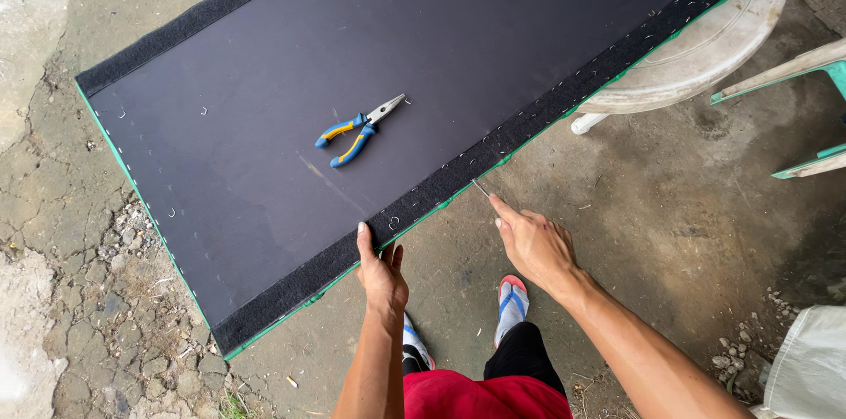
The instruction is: The person removes metal staples from the edge of a black fabric-covered board using a screwdriver and pliers. They pry up staples with the screwdriver and pull them out with the pliers, working along the edge of the board.
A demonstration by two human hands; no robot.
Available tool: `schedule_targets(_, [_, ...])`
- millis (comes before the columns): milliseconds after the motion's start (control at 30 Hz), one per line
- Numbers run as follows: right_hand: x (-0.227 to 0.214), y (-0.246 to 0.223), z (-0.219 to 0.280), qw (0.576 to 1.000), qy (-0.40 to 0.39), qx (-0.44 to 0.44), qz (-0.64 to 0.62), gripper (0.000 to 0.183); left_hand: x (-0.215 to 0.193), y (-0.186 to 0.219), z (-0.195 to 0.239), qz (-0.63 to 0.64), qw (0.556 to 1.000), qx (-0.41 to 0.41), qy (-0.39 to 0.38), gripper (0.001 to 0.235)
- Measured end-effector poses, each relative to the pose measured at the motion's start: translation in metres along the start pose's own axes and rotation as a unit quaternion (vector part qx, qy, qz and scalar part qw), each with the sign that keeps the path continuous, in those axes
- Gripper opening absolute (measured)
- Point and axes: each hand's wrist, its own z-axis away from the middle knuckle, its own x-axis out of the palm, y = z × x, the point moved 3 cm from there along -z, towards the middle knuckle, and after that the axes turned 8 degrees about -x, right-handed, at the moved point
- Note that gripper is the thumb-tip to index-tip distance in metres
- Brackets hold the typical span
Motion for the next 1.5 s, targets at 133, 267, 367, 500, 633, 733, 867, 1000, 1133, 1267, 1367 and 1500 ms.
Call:
schedule_targets(133, [-0.005, -0.003, -0.001, 0.998, -0.006, -0.025, 0.053, 0.048, 0.003, 0.002, 0.003, -0.007, 1.0, -0.001, -0.007, 0.071])
schedule_targets(267, [-0.008, -0.008, -0.003, 0.996, -0.004, -0.047, 0.074, 0.048, 0.004, 0.003, 0.008, -0.008, 1.0, 0.006, -0.01, 0.07])
schedule_targets(367, [-0.011, -0.011, -0.007, 0.995, -0.027, -0.036, 0.094, 0.045, 0.006, 0.003, 0.008, 0.003, 1.0, 0.003, -0.008, 0.067])
schedule_targets(500, [-0.005, -0.018, -0.016, 0.978, -0.058, -0.045, 0.193, 0.054, 0.005, 0.002, 0.006, 0.036, 0.999, 0.009, -0.01, 0.055])
schedule_targets(633, [0.016, -0.022, -0.02, 0.976, -0.065, -0.007, 0.208, 0.06, 0.005, -0.003, 0.008, 0.071, 0.997, 0.011, 0.007, 0.045])
schedule_targets(733, [0.035, -0.016, -0.011, 0.998, 0.0, 0.038, 0.041, 0.053, 0.004, -0.003, 0.006, 0.062, 0.998, 0.008, 0.017, 0.046])
schedule_targets(867, [0.041, -0.002, -0.016, 0.963, 0.056, 0.084, -0.251, 0.053, 0.003, -0.002, 0.007, 0.053, 0.998, 0.003, 0.014, 0.05])
schedule_targets(1000, [0.026, -0.009, -0.018, 0.991, 0.093, 0.016, -0.099, 0.052, 0.001, 0.0, 0.007, 0.042, 0.999, -0.002, 0.009, 0.056])
schedule_targets(1133, [0.014, -0.016, -0.014, 0.997, -0.02, 0.071, -0.025, 0.054, 0.0, -0.002, 0.005, 0.042, 0.999, -0.007, -0.003, 0.063])
schedule_targets(1267, [-0.026, -0.008, -0.048, 0.993, -0.096, 0.019, 0.063, 0.05, 0.001, -0.002, 0.005, 0.045, 0.999, -0.004, -0.002, 0.065])
schedule_targets(1367, [-0.051, -0.001, -0.08, 0.985, -0.159, -0.021, 0.067, 0.05, 0.002, 0.0, 0.009, 0.026, 1.0, 0.0, -0.004, 0.068])
schedule_targets(1500, [-0.045, -0.005, -0.066, 0.992, -0.095, -0.077, 0.024, 0.048, 0.001, 0.001, 0.01, 0.025, 1.0, -0.001, 0.007, 0.07])
